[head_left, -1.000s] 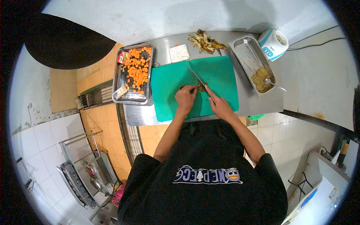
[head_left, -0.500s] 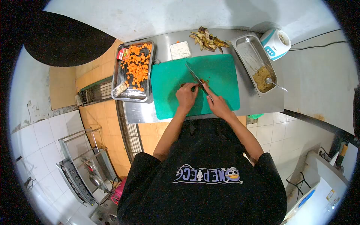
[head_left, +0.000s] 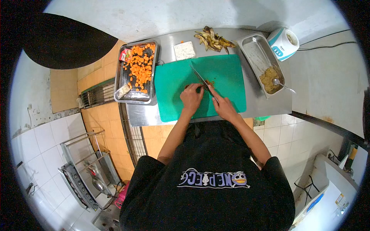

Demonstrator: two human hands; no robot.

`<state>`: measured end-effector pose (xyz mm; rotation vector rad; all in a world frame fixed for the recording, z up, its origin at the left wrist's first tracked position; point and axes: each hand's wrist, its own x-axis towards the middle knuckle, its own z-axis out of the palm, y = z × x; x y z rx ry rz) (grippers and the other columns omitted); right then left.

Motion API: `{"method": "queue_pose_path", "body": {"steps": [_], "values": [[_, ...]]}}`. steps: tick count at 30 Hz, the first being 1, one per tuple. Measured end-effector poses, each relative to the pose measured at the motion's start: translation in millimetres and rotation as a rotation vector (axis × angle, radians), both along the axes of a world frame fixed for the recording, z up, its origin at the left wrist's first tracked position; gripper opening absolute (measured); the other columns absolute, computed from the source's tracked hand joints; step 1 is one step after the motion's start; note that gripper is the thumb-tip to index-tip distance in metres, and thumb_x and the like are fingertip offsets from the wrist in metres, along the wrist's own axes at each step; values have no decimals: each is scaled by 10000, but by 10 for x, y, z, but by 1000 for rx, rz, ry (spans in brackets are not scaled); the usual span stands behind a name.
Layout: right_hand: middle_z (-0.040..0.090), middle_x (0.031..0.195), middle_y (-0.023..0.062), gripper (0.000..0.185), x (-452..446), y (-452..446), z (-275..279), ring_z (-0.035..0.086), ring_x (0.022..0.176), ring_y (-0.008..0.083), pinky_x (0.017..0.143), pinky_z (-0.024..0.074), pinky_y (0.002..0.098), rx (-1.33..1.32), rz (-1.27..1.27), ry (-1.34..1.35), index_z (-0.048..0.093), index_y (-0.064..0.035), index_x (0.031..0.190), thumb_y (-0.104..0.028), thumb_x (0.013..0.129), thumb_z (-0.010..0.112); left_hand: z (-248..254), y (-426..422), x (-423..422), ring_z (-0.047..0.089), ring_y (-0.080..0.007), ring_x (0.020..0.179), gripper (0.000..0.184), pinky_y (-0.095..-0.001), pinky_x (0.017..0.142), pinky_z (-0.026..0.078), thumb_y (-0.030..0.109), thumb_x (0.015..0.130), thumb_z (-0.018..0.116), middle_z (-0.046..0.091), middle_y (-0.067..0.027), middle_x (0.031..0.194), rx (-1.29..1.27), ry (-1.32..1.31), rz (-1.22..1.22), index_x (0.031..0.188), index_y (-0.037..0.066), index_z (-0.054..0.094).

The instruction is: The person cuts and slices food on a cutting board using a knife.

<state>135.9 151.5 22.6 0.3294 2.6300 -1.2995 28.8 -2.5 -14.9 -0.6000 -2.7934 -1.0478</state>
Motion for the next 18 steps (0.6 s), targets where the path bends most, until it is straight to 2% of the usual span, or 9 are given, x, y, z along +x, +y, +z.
{"method": "queue_pose_path", "body": {"steps": [6,14,18], "values": [[678,763,294,665,5,-18,-116,655,681,514,723,538,637,20,4,93,284,-363,1647,-202,1049,529,7,-8,-2,736,-311,849,107,-444,691,583,254,867,776,769,-52,982,-25,-11,-7,940,177,788],[675,794,308,652,13,-26,32,636,714,537,757,526,658,90,26,-76,279,-369,1645,-224,1055,517,24,-30,-17,736,-307,880,120,-443,708,584,264,872,771,770,-40,989,-60,-120,-6,959,184,791],[683,813,302,655,214,52,-25,646,760,544,790,518,667,88,48,29,274,-369,1645,-222,1054,514,-75,-59,-22,735,-302,893,121,-438,714,586,263,873,770,769,-35,993,-33,-70,-33,964,187,793]]}}
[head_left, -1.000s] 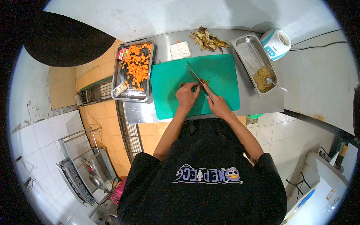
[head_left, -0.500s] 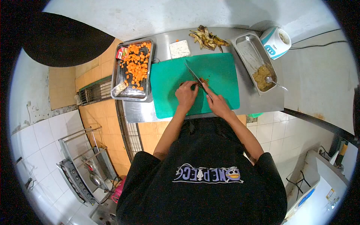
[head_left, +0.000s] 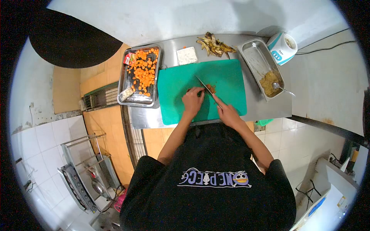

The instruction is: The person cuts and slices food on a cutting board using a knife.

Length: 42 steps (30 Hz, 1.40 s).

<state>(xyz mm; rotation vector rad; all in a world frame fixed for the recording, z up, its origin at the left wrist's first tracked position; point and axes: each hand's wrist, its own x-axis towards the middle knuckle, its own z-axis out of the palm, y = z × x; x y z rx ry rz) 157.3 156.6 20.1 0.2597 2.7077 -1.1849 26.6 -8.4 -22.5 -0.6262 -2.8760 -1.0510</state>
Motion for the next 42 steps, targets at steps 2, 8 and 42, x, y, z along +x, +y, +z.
{"method": "queue_pose_path", "body": {"steps": [2,8,42], "values": [[695,852,303,672,-7,62,209,655,807,549,826,522,663,4,18,-162,249,-373,1651,-218,1053,512,-56,-1,-10,733,-298,899,121,-432,718,588,257,874,770,768,-34,1000,85,41,-44,970,188,794],[703,1033,284,648,-213,-65,122,647,842,517,829,517,563,-43,-62,27,289,-320,1656,-149,1064,490,44,14,42,729,-315,882,110,-435,709,588,236,882,761,764,-45,986,30,53,-6,968,169,778],[693,931,329,676,188,220,405,661,821,553,809,535,645,8,12,-228,243,-386,1653,-223,1052,506,55,70,42,728,-331,868,113,-464,682,576,215,904,749,753,-50,1022,-11,10,2,1012,181,752]]}}
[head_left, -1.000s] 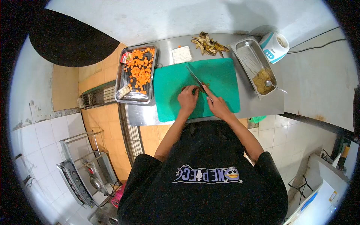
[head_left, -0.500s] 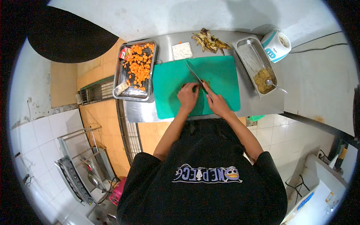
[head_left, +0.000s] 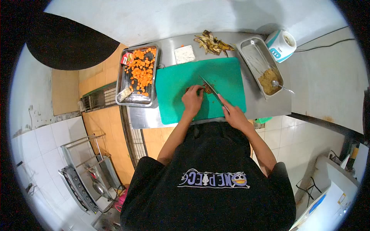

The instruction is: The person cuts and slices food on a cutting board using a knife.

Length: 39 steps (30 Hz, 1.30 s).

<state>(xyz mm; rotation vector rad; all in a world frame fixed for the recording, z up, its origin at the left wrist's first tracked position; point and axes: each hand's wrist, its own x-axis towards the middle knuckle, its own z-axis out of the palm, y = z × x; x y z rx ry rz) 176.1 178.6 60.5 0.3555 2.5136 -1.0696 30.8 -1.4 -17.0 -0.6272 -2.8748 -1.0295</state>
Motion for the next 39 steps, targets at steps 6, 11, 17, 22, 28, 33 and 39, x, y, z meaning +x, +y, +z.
{"method": "queue_pose_path", "body": {"steps": [6,11,17,22,28,33,39], "values": [[701,998,335,678,-247,-131,-370,658,876,566,868,530,641,-6,-39,222,215,-385,1659,-236,1063,502,86,5,41,732,-331,881,112,-467,700,582,233,914,747,750,-48,1030,-13,-11,22,1013,182,758],[703,1076,328,668,-384,-187,-293,654,917,571,925,516,645,-119,-71,147,231,-369,1657,-240,1064,510,26,-7,33,734,-330,866,110,-470,697,581,232,921,742,758,-54,1031,-35,10,38,1017,187,772],[697,1010,307,644,-370,-234,-462,644,864,537,868,505,589,-140,-76,233,298,-316,1650,-184,1059,517,16,-19,31,732,-336,856,81,-462,698,576,203,906,755,770,-73,987,19,0,39,974,170,783],[661,888,298,632,-378,-250,-329,615,774,522,807,483,578,-161,-88,210,316,-299,1650,-177,1062,514,46,-15,21,729,-342,852,82,-454,704,574,180,887,768,770,-88,960,63,-3,52,963,157,787],[606,753,266,637,-268,-183,-288,587,714,492,788,483,556,-119,-67,133,314,-323,1650,-176,1063,513,4,-18,3,728,-343,849,87,-450,706,573,173,872,774,769,-94,962,82,1,50,956,153,782],[582,709,246,653,-170,-224,-268,564,686,464,781,491,535,-40,-82,173,303,-338,1654,-158,1059,504,-60,2,13,733,-334,854,124,-445,702,576,185,868,774,772,-81,953,88,20,43,990,166,769],[629,816,252,675,-298,-226,-105,593,747,470,800,500,518,-85,-92,-11,298,-295,1660,-133,1039,505,86,19,28,732,-339,841,144,-474,674,586,199,892,752,737,-64,1013,-2,50,35,1033,178,736]]}}
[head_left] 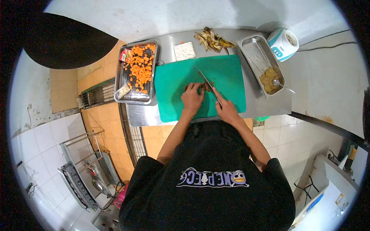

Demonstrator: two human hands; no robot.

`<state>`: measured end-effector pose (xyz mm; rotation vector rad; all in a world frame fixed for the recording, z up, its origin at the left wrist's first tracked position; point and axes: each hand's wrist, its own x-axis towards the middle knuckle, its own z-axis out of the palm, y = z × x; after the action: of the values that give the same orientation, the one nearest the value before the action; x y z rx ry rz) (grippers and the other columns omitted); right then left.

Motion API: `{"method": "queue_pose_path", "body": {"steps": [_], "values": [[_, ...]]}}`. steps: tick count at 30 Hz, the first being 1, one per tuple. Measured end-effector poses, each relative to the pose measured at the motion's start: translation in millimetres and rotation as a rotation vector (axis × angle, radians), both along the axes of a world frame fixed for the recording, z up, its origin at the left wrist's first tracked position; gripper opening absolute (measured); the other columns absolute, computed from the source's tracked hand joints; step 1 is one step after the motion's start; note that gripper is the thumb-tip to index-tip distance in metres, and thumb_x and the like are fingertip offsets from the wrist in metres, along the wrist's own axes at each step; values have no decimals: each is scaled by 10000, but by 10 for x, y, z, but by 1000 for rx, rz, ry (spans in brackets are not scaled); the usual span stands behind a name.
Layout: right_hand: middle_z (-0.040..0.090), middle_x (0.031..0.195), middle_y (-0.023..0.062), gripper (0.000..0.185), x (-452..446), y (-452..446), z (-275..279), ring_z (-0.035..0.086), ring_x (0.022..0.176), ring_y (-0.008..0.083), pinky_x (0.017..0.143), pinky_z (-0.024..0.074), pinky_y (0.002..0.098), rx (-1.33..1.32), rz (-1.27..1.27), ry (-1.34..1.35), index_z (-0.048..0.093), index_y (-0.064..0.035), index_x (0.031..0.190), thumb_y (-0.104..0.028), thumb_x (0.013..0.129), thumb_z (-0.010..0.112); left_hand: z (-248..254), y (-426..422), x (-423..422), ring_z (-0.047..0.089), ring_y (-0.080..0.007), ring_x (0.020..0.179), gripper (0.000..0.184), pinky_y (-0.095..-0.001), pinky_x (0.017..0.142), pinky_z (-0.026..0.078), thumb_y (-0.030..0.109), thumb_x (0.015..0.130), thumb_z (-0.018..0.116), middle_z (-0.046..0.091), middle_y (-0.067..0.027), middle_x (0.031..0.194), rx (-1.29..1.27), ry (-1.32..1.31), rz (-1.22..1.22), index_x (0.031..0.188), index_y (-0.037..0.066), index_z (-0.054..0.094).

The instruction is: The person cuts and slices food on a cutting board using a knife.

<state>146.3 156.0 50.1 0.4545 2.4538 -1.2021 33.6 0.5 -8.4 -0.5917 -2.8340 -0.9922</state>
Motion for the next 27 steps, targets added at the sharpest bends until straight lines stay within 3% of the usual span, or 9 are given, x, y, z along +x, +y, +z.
{"method": "queue_pose_path", "body": {"steps": [2,6,8,14,27], "values": [[646,886,254,680,43,-8,-171,620,800,471,824,501,521,-29,-77,166,310,-276,1656,-126,1027,518,9,-11,2,730,-344,832,116,-487,662,585,218,906,741,718,-65,1042,-32,-26,-26,1014,176,725],[654,917,249,677,50,22,-224,631,828,465,833,503,524,-50,-113,210,326,-271,1651,-126,1022,530,5,-11,-62,732,-340,836,116,-486,652,581,238,914,735,722,-61,1028,-45,-19,-55,1011,176,722],[682,828,310,711,67,37,-308,640,733,535,791,525,623,-12,-106,287,292,-299,1653,-161,1004,546,19,-10,-87,733,-336,835,120,-478,653,582,247,916,731,723,-60,1030,-118,-28,-64,1010,174,722],[706,967,323,703,55,68,-203,660,884,542,883,510,623,-68,-124,214,302,-313,1649,-163,1008,551,73,-17,-114,735,-328,822,101,-474,673,584,232,904,727,736,-64,1008,-154,-34,-86,985,172,740],[707,980,300,691,72,96,-197,653,876,534,887,511,604,-81,-117,165,295,-271,1654,-174,1018,548,126,15,-126,732,-342,809,106,-469,663,581,209,930,689,720,-68,1001,-220,-42,-149,1012,168,743]]}}
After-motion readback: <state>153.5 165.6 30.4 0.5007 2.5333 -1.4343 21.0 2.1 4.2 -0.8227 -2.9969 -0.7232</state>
